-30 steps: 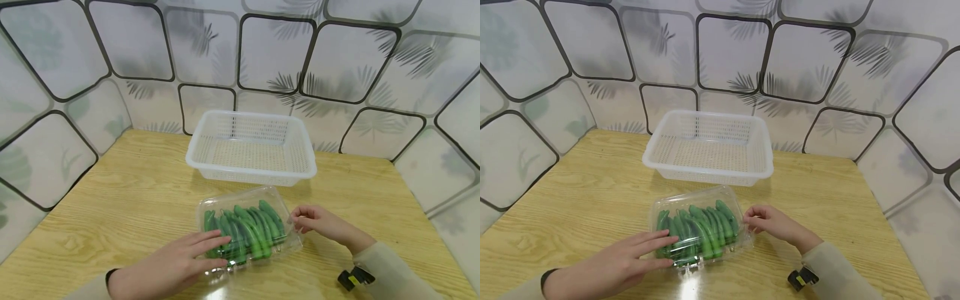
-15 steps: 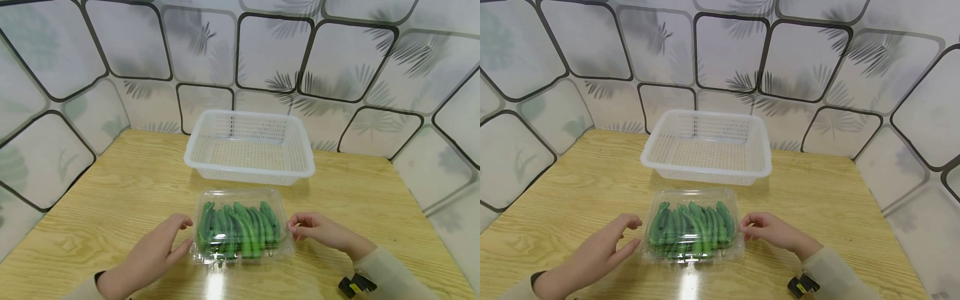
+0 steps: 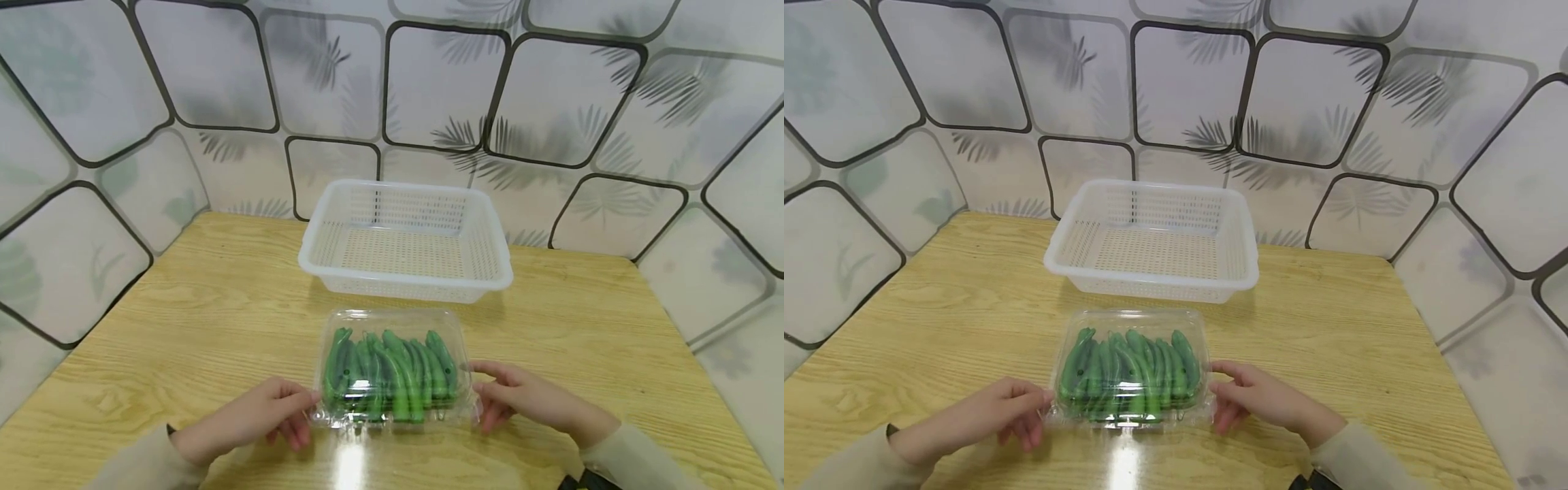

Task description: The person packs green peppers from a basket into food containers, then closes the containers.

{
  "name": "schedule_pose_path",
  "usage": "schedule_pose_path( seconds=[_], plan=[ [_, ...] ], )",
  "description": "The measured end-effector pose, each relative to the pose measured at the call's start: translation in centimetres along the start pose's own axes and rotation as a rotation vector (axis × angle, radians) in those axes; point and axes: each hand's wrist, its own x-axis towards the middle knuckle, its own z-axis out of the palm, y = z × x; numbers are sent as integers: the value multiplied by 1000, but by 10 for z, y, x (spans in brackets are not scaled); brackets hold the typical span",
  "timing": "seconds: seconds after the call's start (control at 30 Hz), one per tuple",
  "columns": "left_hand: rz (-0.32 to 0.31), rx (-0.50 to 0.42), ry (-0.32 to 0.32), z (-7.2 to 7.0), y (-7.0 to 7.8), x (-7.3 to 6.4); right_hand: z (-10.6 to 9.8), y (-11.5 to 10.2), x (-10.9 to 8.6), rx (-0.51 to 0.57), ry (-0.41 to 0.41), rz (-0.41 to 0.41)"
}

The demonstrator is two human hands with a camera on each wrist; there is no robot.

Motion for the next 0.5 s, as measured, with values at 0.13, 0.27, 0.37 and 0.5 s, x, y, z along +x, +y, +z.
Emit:
schedule_pose_path(
  seconds=[0.13,0.27,0.37,0.5],
  plan=[
    [-13,-48,-19,-3,-1,2,7,1,-2,18,5,-32],
    [-11,-114,-33,-5,-3,7,12,-1,-4,27,33,-35],
    [-15,-158,-15,-6,-4,11,15,-1,-6,44,55,-28],
    [-25,-186,6,-5,-6,15,17,-1,-7,66,69,-45]
  ],
)
